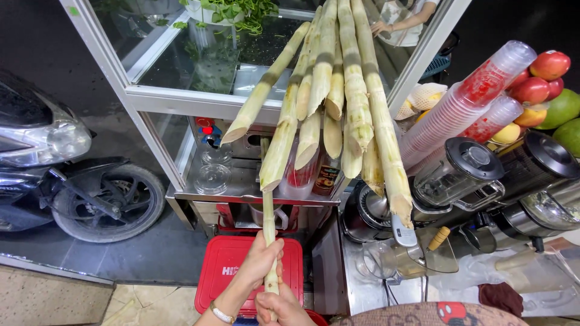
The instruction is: The recorder prepares sugarcane stalks by trimming them with a knife and then feeds them into a press to extract juice, which is served in a cup with ice and lime.
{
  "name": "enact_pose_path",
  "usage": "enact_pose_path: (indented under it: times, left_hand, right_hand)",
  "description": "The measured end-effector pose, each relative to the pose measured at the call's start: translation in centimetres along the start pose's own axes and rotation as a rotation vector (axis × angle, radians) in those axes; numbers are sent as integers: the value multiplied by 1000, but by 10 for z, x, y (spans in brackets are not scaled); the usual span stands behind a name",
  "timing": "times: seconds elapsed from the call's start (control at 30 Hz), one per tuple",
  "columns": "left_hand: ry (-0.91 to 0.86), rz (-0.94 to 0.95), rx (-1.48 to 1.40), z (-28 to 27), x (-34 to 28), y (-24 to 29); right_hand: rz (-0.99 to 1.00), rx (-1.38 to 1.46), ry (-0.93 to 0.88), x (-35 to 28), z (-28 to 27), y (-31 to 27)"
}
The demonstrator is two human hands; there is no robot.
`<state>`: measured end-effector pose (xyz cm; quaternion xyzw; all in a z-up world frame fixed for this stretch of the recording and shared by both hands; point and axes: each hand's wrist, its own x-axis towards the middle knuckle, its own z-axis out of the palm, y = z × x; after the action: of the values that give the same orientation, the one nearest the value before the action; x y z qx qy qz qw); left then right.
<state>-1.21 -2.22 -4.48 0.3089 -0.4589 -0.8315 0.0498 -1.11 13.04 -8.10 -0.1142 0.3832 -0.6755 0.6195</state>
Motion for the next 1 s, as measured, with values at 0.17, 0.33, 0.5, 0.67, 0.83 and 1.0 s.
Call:
enact_pose_path:
  times: [0.17,0.33,0.5,0.67,0.83,1.0]
  left_hand:
    - [-3,12,16,0,1,11]
    - [-17,-11,13,-2,7,17]
    - [-20,16,78,8,0,36]
    - [-42,-4,36,10,1,53]
    - [-84,9,-10,7,6,61]
    - [-138,24,-181,-4,15,62]
  right_hand:
    - [15,77,-5,-17,61,-46]
    - [49,63,31,-10,35,-52]
    - [219,-961,-396,3,-18,-140]
    - [-669,-1526,422,86,-26,-232]
    - [-1207,-1987,592,171,-53,-270]
    - [-1093,-2054,822,191,-80,-255]
